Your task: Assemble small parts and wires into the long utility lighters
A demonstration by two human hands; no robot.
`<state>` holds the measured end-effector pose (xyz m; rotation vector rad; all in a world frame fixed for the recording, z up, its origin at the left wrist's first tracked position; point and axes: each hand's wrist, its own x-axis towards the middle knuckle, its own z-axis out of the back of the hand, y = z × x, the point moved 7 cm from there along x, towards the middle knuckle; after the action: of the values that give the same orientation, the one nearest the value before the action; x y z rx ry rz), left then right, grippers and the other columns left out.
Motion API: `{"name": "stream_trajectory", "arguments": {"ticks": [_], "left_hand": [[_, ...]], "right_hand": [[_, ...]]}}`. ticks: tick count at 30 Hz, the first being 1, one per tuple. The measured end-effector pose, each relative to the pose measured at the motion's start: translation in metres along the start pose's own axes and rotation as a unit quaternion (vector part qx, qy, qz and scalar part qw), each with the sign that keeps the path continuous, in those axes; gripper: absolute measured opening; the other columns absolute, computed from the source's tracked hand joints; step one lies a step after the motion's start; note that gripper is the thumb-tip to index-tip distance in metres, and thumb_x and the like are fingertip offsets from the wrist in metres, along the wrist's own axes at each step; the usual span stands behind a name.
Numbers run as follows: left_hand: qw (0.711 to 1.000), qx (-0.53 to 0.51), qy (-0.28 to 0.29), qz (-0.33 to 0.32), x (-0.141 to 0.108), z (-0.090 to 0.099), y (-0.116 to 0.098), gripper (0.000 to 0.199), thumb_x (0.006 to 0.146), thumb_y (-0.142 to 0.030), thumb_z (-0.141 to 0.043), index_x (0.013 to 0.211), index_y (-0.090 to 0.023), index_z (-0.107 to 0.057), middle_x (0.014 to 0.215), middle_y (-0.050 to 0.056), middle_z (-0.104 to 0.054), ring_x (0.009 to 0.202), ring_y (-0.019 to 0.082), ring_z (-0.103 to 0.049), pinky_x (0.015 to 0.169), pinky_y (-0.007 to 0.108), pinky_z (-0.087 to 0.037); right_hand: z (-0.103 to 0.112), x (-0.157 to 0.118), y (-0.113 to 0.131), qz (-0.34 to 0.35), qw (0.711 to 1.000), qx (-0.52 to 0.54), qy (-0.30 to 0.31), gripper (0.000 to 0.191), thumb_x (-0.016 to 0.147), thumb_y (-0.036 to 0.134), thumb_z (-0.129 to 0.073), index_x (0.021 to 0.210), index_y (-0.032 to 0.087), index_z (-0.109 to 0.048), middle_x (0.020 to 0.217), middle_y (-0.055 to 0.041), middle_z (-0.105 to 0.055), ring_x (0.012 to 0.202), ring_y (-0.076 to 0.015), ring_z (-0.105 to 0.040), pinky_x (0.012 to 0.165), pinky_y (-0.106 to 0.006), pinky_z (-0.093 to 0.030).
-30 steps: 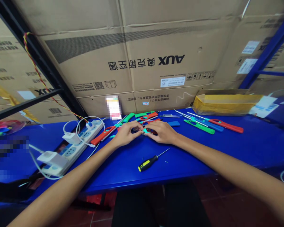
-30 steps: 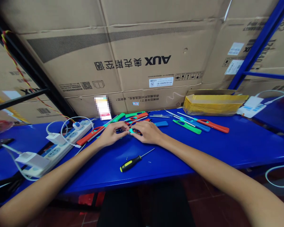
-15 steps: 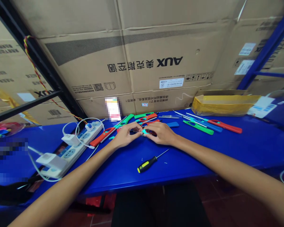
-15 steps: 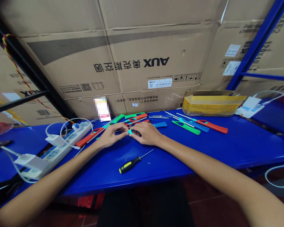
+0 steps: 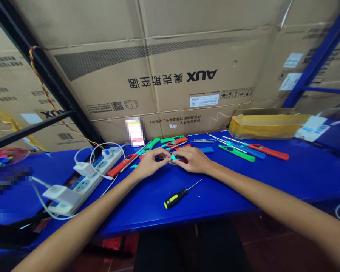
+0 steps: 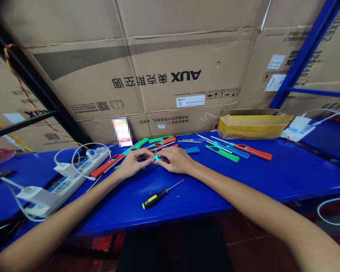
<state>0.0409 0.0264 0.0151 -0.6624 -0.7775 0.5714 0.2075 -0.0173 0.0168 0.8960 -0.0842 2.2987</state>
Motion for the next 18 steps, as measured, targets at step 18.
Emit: {"name": "stream_trajectory", "arguments": {"ticks": [18], "left_hand": [[0.999,0.009,0.044,-0.011,0.0004,-0.0009,-0.0059,0.022,0.097,-0.041,-0.072,0.095,-0.019,-0.076,0.097,0.004,-0.076,0.089,0.020,-0.069,0.088,0.036,-0.057]], "right_hand": [[0.0003,0.0012,0.0050,0.004,1.000,0.018,0.007,0.020,0.106,0.032,-0.065,0.114,0.018,-0.077,0.105,-0.0081,-0.082,0.094,-0.0233,-0.076,0.085,-0.036,-0.057]]}}
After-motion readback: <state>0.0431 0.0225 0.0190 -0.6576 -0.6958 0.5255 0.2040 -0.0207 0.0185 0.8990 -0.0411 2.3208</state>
